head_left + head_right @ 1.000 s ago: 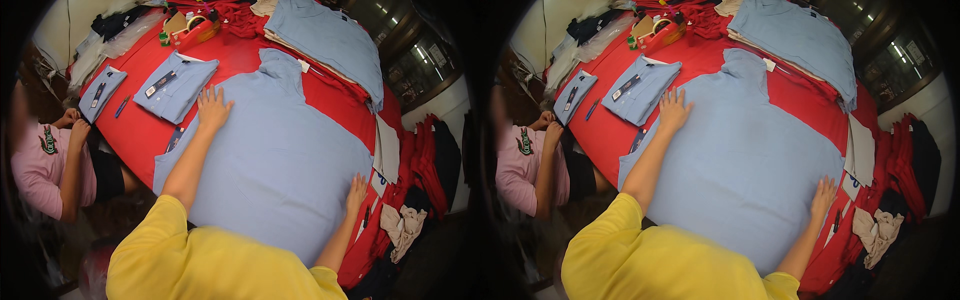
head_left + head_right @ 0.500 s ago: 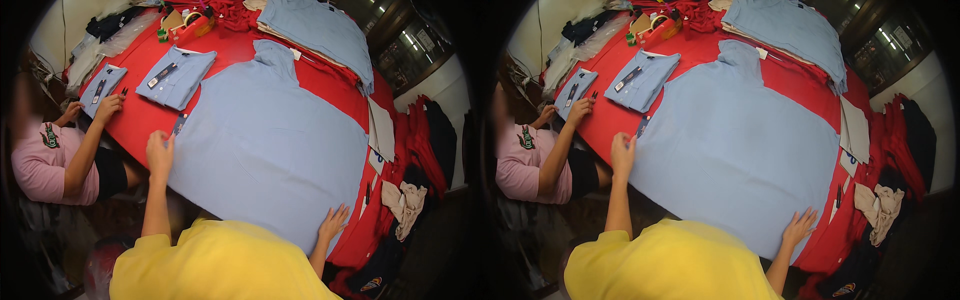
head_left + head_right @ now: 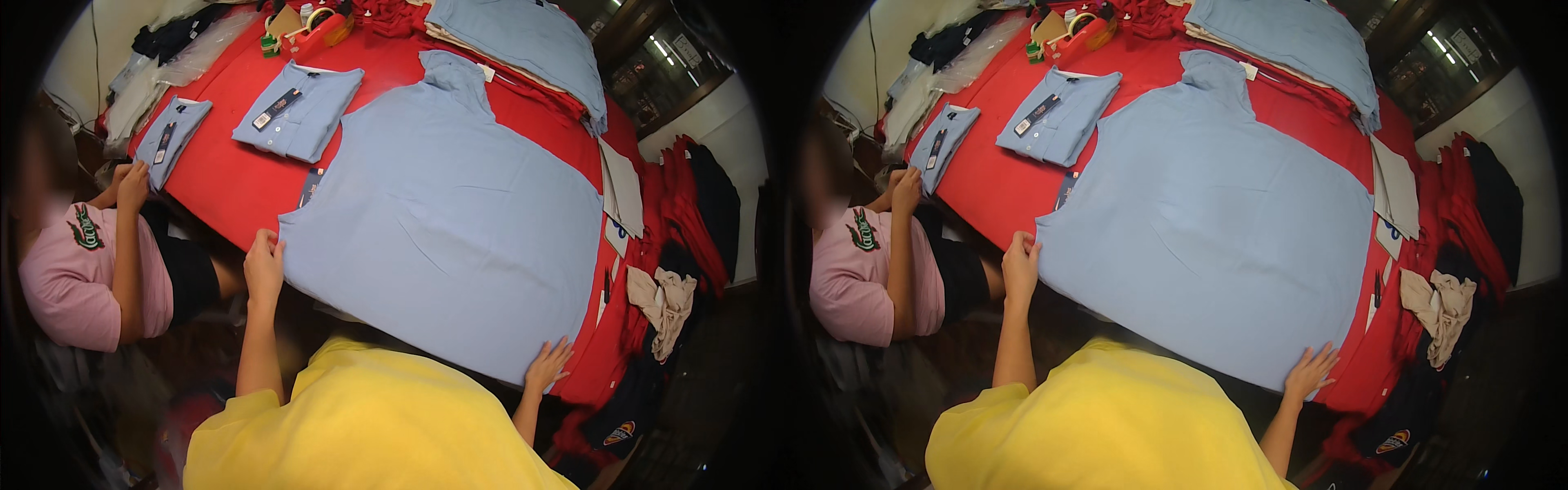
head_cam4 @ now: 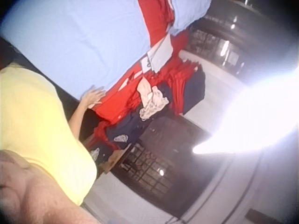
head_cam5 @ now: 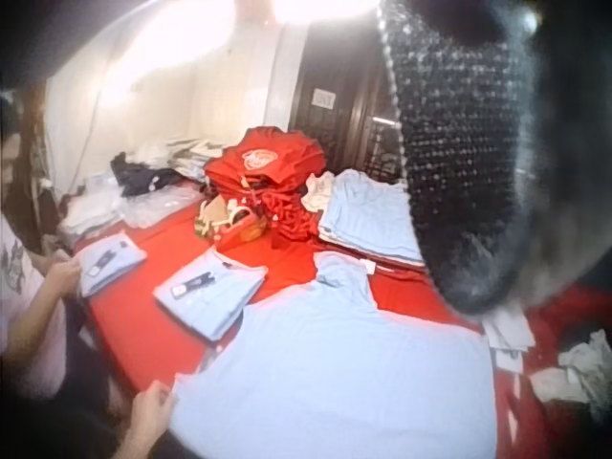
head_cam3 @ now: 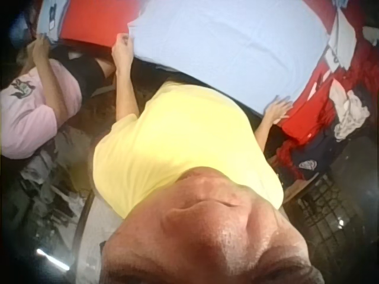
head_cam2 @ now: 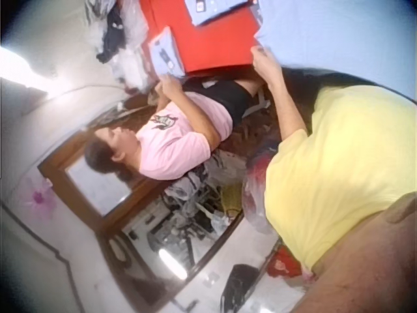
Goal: The person folds light blue polo shirts on a table using a cardboard template. The person picks up a shirt, spreads it flat, places a cardboard template on the back, folds the sleeves and sides over the template, and then folds the bottom of the shirt up to finish the fold before removing the template.
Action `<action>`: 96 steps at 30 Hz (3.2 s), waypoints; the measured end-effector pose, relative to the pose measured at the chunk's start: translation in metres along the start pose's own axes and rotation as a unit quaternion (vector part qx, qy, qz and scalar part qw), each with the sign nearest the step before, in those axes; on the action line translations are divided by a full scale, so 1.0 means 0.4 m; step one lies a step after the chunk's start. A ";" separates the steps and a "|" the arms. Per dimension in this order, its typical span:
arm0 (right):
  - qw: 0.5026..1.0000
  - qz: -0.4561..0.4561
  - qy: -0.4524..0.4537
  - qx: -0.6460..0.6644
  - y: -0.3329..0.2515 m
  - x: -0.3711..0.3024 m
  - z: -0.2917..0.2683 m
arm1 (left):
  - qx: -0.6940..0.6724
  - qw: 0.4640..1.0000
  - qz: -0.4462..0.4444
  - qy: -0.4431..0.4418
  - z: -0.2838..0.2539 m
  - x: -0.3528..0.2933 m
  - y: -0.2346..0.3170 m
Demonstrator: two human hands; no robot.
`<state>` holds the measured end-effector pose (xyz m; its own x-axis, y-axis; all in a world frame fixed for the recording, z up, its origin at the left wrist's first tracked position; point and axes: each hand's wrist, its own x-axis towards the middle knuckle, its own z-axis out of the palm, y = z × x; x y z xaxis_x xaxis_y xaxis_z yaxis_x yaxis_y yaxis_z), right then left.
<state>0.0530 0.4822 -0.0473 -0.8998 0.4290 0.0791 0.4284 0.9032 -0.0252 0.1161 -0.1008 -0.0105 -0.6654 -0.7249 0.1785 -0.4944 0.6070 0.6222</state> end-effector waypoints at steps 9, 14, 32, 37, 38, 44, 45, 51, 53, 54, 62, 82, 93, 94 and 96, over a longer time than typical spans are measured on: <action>0.998 0.058 0.031 -0.006 -0.045 -0.019 -0.029 | 0.004 0.968 0.250 0.029 0.066 0.065 0.086; 0.998 -0.003 0.062 0.032 -0.175 0.019 -0.033 | -0.041 0.946 0.321 -0.010 0.160 0.154 0.170; 0.907 -0.337 0.102 0.232 -0.844 0.207 -0.176 | 0.041 0.940 0.337 -0.028 0.331 0.308 0.225; 0.860 -0.439 0.073 0.249 -1.073 0.204 -0.212 | 0.035 0.942 0.331 -0.048 0.324 0.309 0.230; 0.852 -0.459 0.077 0.240 -1.109 0.190 -0.218 | 0.033 0.942 0.329 -0.050 0.325 0.309 0.228; 0.794 -0.531 -0.014 0.296 -1.205 0.151 -0.163 | -0.017 0.963 0.263 -0.053 0.257 0.308 0.235; 0.797 -0.528 -0.037 0.290 -1.208 0.143 -0.156 | -0.004 0.965 0.251 -0.072 0.231 0.310 0.232; 0.779 -0.546 -0.083 0.295 -1.254 0.109 -0.093 | 0.051 0.963 0.172 -0.200 0.018 0.290 0.217; 0.734 -0.590 -0.062 0.331 -1.334 0.113 -0.075 | 0.062 0.970 0.159 -0.174 0.012 0.284 0.164; 0.701 -0.619 -0.045 0.352 -1.381 0.113 -0.071 | 0.066 0.973 0.152 -0.162 0.020 0.281 0.148; 0.678 -0.653 -0.166 0.294 -1.504 0.102 -0.141 | -0.091 0.963 0.222 -0.125 0.110 0.292 0.188; 0.708 -0.489 -0.237 0.451 -1.295 0.112 -0.206 | -0.061 0.968 0.172 -0.173 0.127 0.383 0.282; 0.921 -0.282 -0.011 0.269 -0.614 0.075 -0.136 | 0.158 0.954 0.054 -0.248 -0.070 0.214 0.054; 0.930 -0.262 0.000 0.258 -0.592 0.061 -0.125 | 0.126 0.965 0.109 -0.201 -0.052 0.187 0.027; 0.906 -0.326 0.020 0.268 -0.605 0.026 -0.097 | 0.060 0.966 0.108 -0.226 -0.028 0.166 0.024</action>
<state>-0.0570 0.2676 -0.0019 -0.9388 -0.1889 0.2880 -0.3049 0.8448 -0.4398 0.0735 -0.1469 0.0158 -0.9228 -0.3782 -0.0735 -0.3605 0.7805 0.5108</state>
